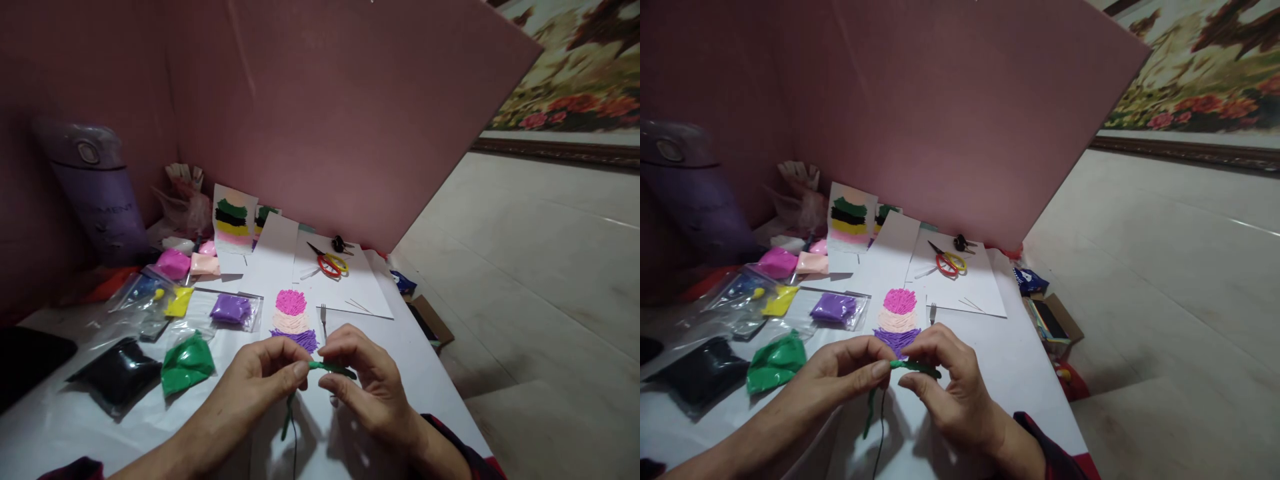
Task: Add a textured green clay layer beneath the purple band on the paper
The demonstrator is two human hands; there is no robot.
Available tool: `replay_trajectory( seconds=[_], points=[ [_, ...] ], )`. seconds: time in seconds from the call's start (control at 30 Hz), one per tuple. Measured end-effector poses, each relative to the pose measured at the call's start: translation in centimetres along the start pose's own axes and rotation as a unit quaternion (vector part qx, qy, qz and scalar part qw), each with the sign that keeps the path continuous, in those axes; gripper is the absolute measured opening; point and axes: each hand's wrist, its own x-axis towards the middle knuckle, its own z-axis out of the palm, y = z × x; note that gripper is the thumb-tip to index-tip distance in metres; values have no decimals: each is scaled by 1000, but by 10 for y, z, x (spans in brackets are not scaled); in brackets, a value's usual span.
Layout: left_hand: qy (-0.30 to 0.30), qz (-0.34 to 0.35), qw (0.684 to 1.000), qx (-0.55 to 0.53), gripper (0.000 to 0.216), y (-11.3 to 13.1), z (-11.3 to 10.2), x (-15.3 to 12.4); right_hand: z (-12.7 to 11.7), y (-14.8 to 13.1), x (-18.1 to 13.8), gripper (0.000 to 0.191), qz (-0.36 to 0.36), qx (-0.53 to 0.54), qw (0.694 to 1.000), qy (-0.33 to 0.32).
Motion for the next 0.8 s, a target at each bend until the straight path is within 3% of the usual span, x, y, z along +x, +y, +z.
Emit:
replay_trajectory(
  seconds=[0.3,0.5,0.67,0.8],
  points=[
    [-14,3,1000,-5,18,-8,-3,5,-3,-2,-1,9,23,22,999,-3],
    [-24,-4,1000,-5,29,-6,-5,2,-2,3,-3,10,19,38,999,15],
    [-37,-14,997,62,38,0,1,0,1,1,-3,15,-5,33,999,8],
    [-16,-26,998,61,33,1,4,0,2,1,-1,16,-13,29,999,-7]
  ],
)
